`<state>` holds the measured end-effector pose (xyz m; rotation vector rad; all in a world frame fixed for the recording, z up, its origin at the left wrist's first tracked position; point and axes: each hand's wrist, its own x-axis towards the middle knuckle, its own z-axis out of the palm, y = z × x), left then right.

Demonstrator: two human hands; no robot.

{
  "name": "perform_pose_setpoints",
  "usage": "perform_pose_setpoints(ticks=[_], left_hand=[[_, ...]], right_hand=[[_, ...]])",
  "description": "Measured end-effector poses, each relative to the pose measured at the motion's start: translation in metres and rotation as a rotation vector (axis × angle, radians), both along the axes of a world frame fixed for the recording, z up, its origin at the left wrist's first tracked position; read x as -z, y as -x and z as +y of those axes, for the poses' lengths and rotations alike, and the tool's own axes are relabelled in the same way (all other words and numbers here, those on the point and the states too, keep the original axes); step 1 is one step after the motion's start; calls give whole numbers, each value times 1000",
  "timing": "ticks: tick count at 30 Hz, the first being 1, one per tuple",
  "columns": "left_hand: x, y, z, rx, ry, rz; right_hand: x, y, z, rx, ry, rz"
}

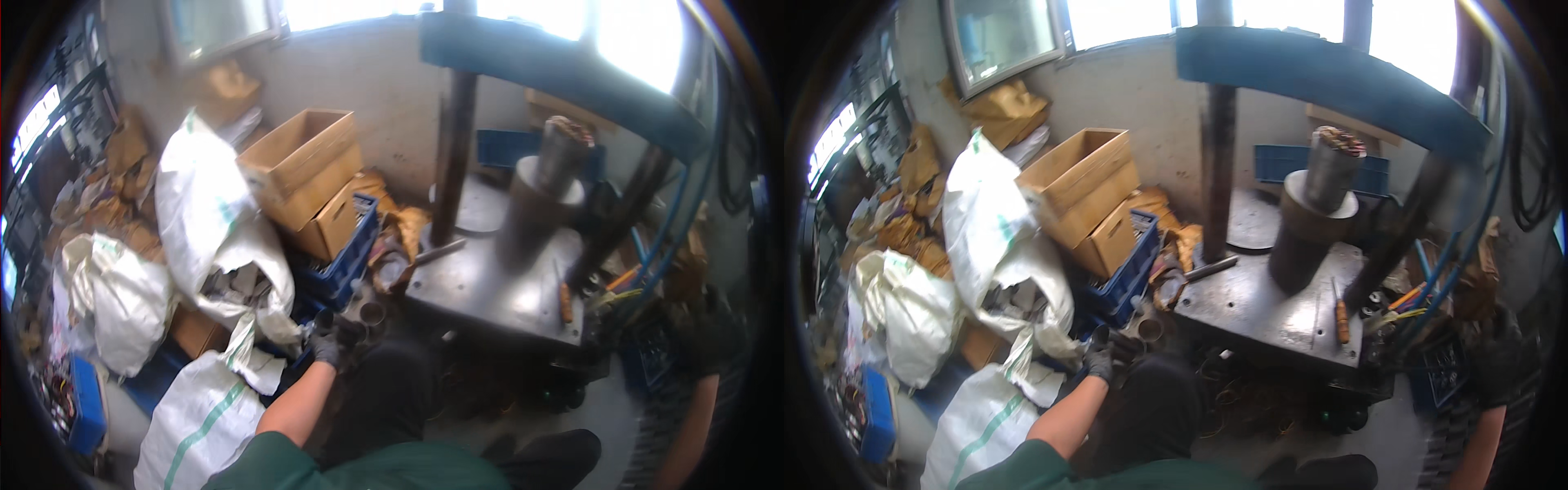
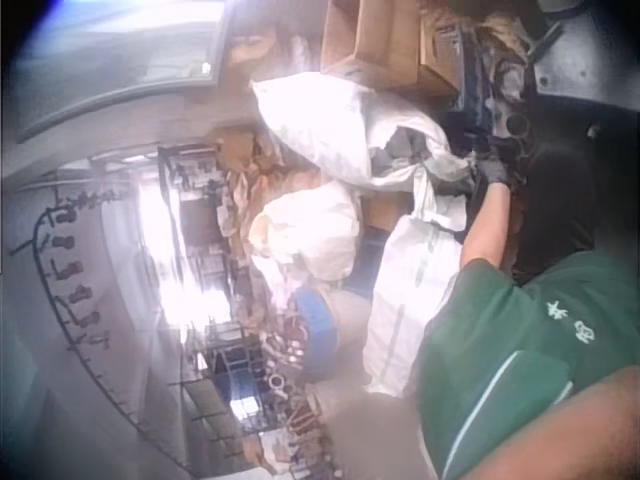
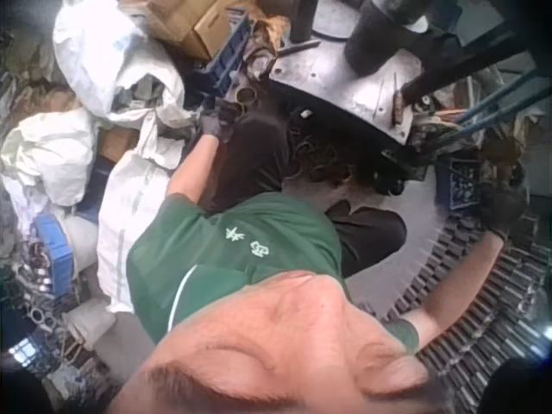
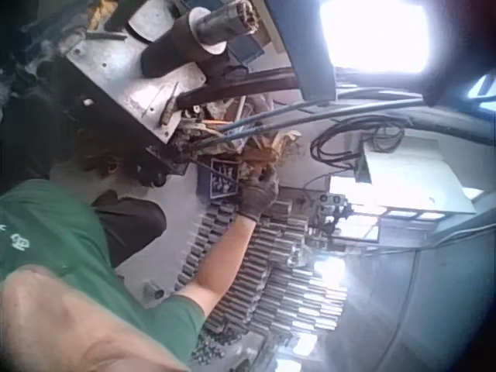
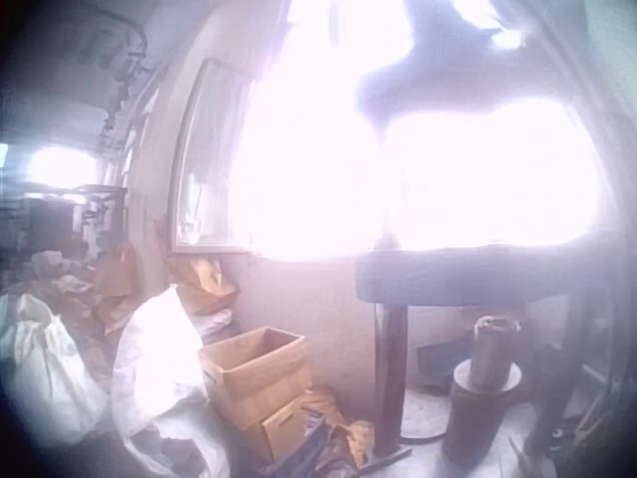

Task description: Fitting metal housings onto motor stators using a hydraulic press.

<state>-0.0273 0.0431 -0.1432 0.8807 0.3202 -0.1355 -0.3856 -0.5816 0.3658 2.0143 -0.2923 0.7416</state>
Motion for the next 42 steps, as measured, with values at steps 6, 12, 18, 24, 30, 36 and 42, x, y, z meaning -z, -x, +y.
perform_pose_setpoints(ticks=[6,12,18,24,30,36,42], left_hand=[[-111,-16,27,-271,-462,-243],[-284,-29,-23,117,407,-396],[-350,-27,-133,432,424,-609],[-386,-54,-213,286,-273,-1101],[-477,-58,-301,228,289,-667],[-510,-63,-339,134,310,-623],[-525,-63,-356,160,291,-709]], right_hand=[[6,-37,1,-236,-871,-346],[0,-26,8,-270,-882,-350],[-11,-17,21,-223,-869,-369],[-3,-36,16,-229,-913,-355],[-6,-28,18,-189,-873,-309],[-23,-27,36,-111,-1000,-272],[-17,-27,28,-194,-949,-319]])
